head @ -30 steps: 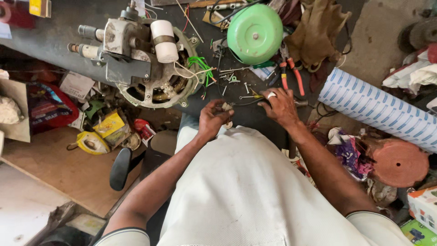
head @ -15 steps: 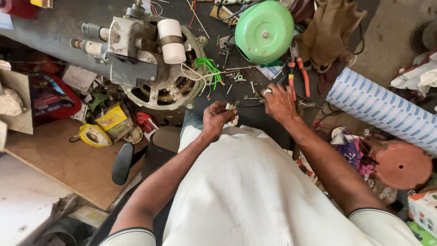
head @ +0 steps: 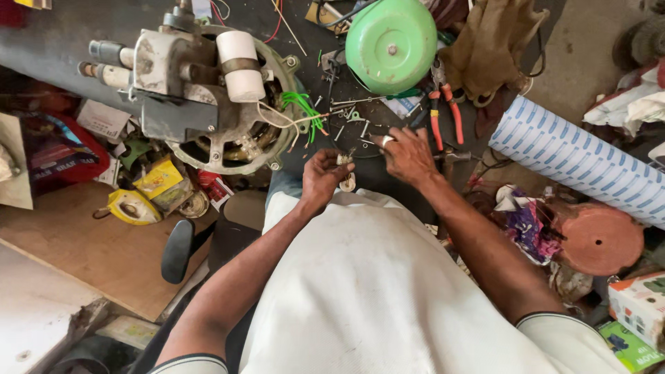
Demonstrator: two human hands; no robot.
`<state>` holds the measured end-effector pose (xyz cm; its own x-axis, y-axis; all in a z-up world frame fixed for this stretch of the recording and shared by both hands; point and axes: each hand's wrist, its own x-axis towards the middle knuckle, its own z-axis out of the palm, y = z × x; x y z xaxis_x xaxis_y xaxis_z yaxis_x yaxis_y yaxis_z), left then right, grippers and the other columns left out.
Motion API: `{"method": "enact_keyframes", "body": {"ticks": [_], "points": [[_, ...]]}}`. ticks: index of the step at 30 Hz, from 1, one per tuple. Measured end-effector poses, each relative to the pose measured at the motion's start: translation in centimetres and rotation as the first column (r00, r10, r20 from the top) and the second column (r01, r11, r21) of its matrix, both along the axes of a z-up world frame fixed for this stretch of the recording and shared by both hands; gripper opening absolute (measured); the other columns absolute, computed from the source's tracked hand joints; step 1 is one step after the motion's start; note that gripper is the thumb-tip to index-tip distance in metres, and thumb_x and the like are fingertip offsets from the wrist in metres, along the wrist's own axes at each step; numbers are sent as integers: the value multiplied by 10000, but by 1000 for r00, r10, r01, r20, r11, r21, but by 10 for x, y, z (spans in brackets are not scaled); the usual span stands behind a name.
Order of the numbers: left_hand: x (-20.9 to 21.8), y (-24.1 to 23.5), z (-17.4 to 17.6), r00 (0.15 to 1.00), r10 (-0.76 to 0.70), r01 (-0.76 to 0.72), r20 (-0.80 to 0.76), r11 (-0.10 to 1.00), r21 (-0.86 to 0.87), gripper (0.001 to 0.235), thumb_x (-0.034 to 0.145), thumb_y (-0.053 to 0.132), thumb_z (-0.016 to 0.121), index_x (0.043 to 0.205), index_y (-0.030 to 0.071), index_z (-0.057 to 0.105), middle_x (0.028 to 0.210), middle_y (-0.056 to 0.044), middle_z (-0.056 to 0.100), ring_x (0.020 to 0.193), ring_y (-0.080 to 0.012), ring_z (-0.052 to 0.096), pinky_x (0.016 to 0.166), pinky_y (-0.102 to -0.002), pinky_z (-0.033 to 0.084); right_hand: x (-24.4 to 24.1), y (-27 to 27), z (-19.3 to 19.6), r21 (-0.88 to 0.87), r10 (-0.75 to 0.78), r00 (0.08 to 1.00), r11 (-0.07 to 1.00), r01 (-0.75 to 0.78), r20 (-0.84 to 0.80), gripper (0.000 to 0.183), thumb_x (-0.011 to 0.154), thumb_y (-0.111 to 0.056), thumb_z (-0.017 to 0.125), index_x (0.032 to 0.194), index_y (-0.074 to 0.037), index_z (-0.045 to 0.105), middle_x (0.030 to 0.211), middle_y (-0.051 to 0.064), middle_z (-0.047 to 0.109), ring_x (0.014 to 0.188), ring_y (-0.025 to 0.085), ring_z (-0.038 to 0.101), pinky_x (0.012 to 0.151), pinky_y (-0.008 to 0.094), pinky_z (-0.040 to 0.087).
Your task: The person repairs an electrical motor by hand, manipulating wires and components on a cluttered workbench. They use pliers to cut and strip wires, then connect them to the motor's terminals. The person also handles a small cylindrical component, possibly a capacitor, and adjusts its connections.
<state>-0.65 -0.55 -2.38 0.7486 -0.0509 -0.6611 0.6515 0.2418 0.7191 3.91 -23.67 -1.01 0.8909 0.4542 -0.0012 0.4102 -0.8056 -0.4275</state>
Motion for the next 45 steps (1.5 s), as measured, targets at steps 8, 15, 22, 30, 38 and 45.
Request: {"method": "enact_keyframes", "body": {"ticks": [8, 15, 22, 30, 38, 45], "points": [[1, -4, -7, 999, -9, 7, 47, 998, 55, 311, 832, 2, 820, 1100, -61, 674, 947, -92, 758, 786, -108, 691, 677, -253, 571, -26, -16, 28, 233, -337, 905, 887, 397, -261, 338, 1005, -151, 689, 1264, 57, 629, 950, 212, 650, 846, 402, 645, 735, 492, 493], [7, -6, -4, 995, -14, 6, 103, 997, 75, 347, 793, 7, 850, 1095, -68, 694, 957, -78, 767, 823, -94, 704, 721, -242, 583, -37, 3, 110, 264, -209, 921, 916, 302, -330, 296, 893, -134, 753, 1180, -63, 734, 895, 180, 660, 720, 341, 677, 670, 420, 550], [9, -6, 1, 993, -44, 36, 107, 996, 77, 271, 820, 5, 837, 1052, -53, 709, 928, -74, 763, 766, -78, 674, 658, -235, 552, -29, 28, 136, 234, -152, 955, 949, 213, -254, 282, 891, -142, 782, 1166, -86, 750, 850, 131, 639, 675, 324, 666, 593, 421, 529], [10, -6, 0, 992, -23, 16, 127, 999, 52, 209, 820, -12, 837, 977, -40, 702, 900, -73, 761, 761, -77, 687, 677, -225, 570, -32, 32, 132, 247, -175, 941, 936, 251, -291, 300, 889, -111, 768, 1182, -57, 740, 847, 137, 642, 673, 324, 661, 600, 428, 527], [11, -7, 3, 991, -32, 25, 127, 998, 59, 209, 801, -1, 837, 954, -37, 698, 878, -73, 770, 739, -76, 694, 657, -225, 572, -33, 34, 129, 259, -202, 921, 920, 295, -332, 277, 901, -91, 748, 1173, -41, 743, 848, 164, 655, 665, 325, 669, 593, 423, 529], [9, -9, 10, 989, -79, 63, 124, 990, 129, 184, 825, 21, 848, 911, -25, 692, 838, -64, 757, 712, -63, 669, 615, -228, 544, -38, 35, 122, 317, -213, 922, 894, 317, -323, 243, 911, -95, 747, 1145, -32, 742, 858, 186, 699, 694, 337, 697, 610, 410, 542]]}}
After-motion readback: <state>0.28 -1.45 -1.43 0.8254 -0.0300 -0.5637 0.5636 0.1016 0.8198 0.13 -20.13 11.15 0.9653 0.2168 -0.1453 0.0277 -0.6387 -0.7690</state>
